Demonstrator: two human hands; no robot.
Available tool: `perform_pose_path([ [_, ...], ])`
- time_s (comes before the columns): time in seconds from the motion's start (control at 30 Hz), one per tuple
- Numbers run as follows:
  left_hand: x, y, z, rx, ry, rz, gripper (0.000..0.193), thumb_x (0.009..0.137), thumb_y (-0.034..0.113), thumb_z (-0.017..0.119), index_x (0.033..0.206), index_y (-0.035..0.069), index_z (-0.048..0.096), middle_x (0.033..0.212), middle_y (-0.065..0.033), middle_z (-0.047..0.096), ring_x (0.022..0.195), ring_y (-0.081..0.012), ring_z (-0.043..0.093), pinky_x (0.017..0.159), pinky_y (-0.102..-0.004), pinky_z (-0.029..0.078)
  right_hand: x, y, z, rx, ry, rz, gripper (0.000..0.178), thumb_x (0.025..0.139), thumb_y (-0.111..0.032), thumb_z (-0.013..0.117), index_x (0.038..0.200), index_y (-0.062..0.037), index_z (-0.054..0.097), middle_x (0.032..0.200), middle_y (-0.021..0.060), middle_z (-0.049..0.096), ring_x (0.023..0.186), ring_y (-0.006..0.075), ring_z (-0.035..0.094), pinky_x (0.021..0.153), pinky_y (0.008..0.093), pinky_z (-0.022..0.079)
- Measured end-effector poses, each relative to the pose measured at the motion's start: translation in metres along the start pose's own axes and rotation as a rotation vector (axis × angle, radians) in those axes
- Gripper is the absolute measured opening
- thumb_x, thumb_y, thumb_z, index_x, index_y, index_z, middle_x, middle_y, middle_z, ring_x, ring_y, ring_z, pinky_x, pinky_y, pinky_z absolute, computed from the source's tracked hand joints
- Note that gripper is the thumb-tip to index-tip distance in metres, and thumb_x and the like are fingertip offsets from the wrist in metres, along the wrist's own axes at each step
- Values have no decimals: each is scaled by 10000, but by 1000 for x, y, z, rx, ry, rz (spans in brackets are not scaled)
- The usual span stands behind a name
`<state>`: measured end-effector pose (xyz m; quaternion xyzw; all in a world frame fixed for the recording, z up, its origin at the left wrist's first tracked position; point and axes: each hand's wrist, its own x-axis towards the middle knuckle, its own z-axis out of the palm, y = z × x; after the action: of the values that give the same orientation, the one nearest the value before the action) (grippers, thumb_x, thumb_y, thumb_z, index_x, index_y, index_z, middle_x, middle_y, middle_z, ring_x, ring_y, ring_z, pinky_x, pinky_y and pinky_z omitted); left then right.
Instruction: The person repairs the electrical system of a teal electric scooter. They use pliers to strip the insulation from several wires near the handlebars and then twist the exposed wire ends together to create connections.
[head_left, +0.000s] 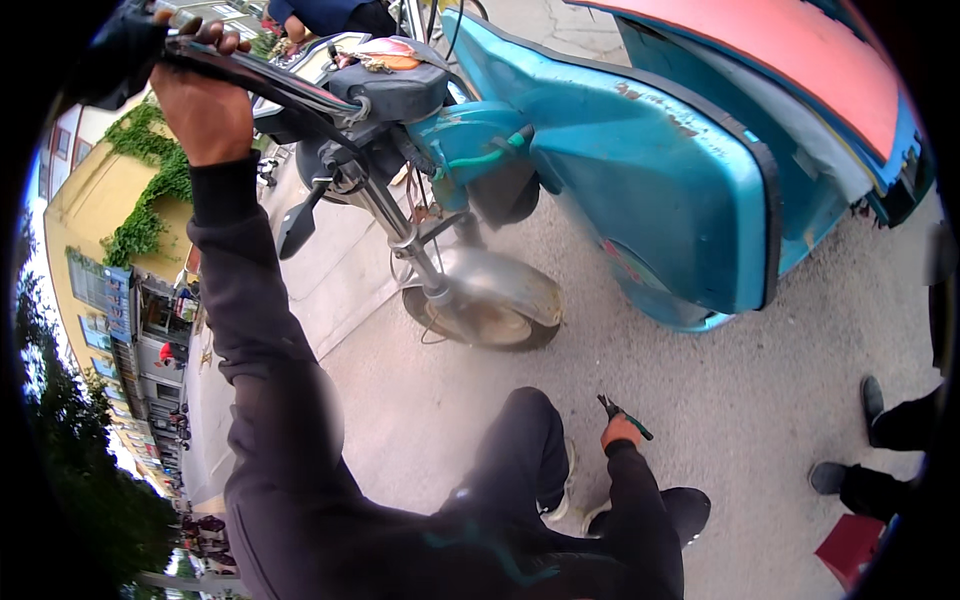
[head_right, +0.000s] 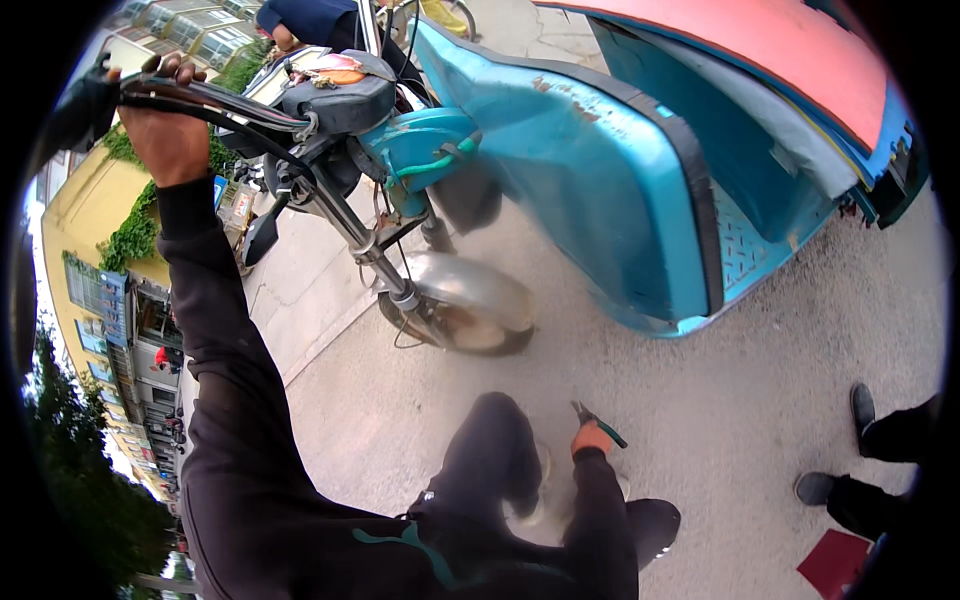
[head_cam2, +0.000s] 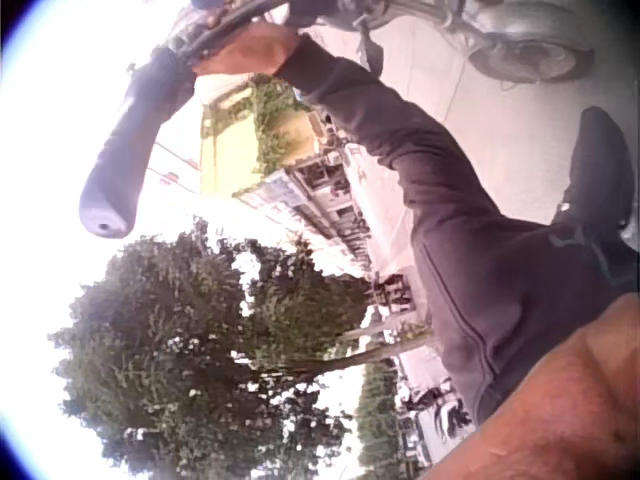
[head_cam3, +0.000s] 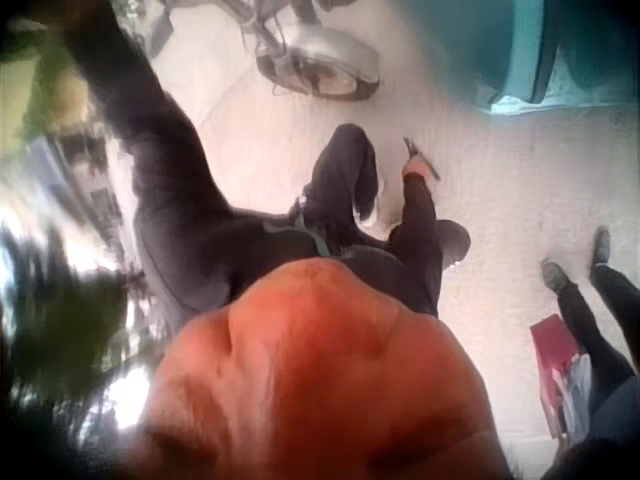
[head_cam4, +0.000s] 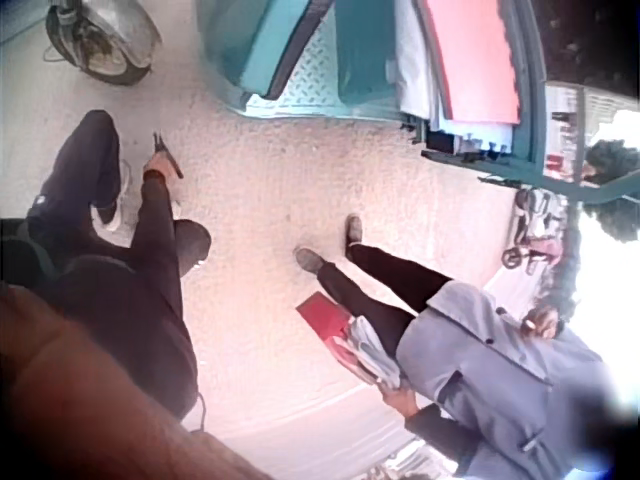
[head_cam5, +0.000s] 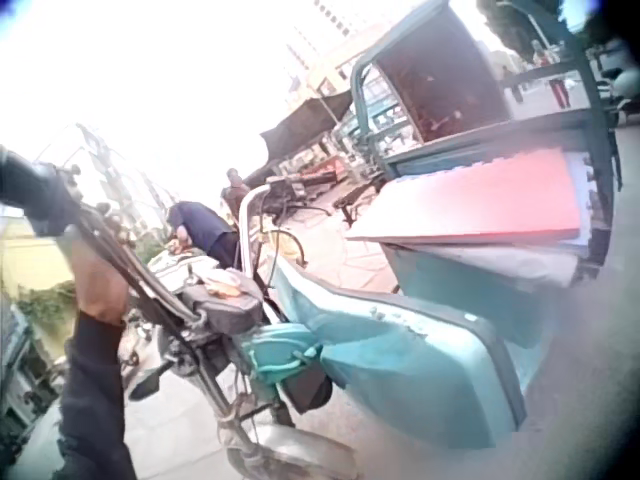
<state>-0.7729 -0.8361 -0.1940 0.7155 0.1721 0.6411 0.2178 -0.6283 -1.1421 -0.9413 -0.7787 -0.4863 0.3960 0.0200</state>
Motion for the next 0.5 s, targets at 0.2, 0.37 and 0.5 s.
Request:
perform_pose_path([
  [0.2, 1, -19, 27, -237, -130, 210, 407, 1008, 438, 534, 1193, 78, 565, 950, -71, 585, 797, -191, 566, 749, -358, 474, 103, 21, 48, -191, -89, -239, 416, 894, -339, 588, 1157, -17, 601, 1052, 223, 678, 950, 403, 665, 831, 506, 519],
  [0.37, -9, -42, -6, -71, 35, 214, 420, 1013, 486, 528, 1173, 100, 569, 807, 14, 517, 659, -81, 532, 589, -235, 466, 67, -122, -119, 360, 293, -745, 336, 947, -292, 557, 1084, 4, 641, 1008, 253, 669, 927, 442, 643, 804, 486, 507],
  [0.5, -15, -30, -5, 22, 3, 238, 429, 1021, 468, 522, 1206, 84, 572, 807, 18, 525, 678, -78, 551, 585, -241, 467, -54, -260, -320, 639, 906, -1070, 261, 956, -128, 568, 1171, 17, 585, 1029, 243, 652, 935, 424, 639, 808, 436, 506],
])
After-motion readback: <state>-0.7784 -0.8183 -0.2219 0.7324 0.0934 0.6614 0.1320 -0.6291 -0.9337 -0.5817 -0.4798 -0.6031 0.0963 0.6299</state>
